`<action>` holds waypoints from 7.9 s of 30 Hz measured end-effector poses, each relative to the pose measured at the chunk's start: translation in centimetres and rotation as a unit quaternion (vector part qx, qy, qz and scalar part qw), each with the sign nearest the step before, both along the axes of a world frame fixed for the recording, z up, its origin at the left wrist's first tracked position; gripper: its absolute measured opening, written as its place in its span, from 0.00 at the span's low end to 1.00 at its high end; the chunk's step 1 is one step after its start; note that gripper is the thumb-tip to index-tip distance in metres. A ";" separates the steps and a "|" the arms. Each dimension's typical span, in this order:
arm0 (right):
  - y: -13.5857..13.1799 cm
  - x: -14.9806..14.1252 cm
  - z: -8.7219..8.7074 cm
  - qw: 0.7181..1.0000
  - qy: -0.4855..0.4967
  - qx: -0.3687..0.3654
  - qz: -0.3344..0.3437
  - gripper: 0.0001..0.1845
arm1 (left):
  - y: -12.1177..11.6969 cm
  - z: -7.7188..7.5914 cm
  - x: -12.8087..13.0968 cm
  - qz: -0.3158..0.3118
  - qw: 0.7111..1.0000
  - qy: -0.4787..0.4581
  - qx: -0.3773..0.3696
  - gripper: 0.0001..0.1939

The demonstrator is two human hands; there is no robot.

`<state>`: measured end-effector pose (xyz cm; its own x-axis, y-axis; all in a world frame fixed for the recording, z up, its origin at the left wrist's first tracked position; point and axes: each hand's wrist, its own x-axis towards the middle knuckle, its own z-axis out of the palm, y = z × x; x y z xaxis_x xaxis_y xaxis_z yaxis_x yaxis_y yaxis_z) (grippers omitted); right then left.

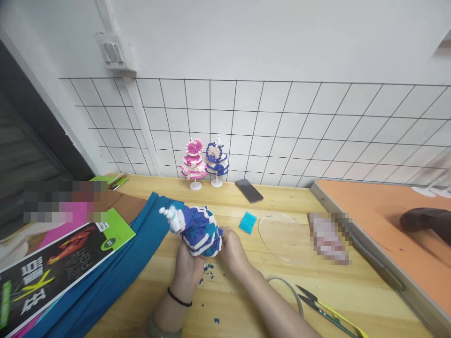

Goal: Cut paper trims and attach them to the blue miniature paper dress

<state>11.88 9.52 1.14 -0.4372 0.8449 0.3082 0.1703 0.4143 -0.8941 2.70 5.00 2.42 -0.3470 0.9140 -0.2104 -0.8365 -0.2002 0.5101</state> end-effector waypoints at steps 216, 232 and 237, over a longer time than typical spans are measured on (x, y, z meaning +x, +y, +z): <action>-3.2 -4.3 1.7 0.967 0.183 -0.127 -0.126 0.14 | -0.4 -1.2 -4.4 -0.195 0.965 0.170 0.041 0.10; -3.2 -4.3 1.8 0.969 0.178 -0.118 -0.124 0.15 | -0.4 -1.2 -4.5 -0.185 0.967 0.173 0.036 0.11; -3.5 -4.2 2.1 0.970 0.178 -0.119 -0.116 0.16 | -0.4 -1.4 -4.5 -0.182 0.967 0.173 0.034 0.10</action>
<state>7.66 6.05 3.21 -0.1280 0.9737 0.1885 -0.1037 0.1759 -0.9789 -1.77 4.64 1.05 -0.0387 0.9965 -0.0744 -0.6396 0.0325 0.7680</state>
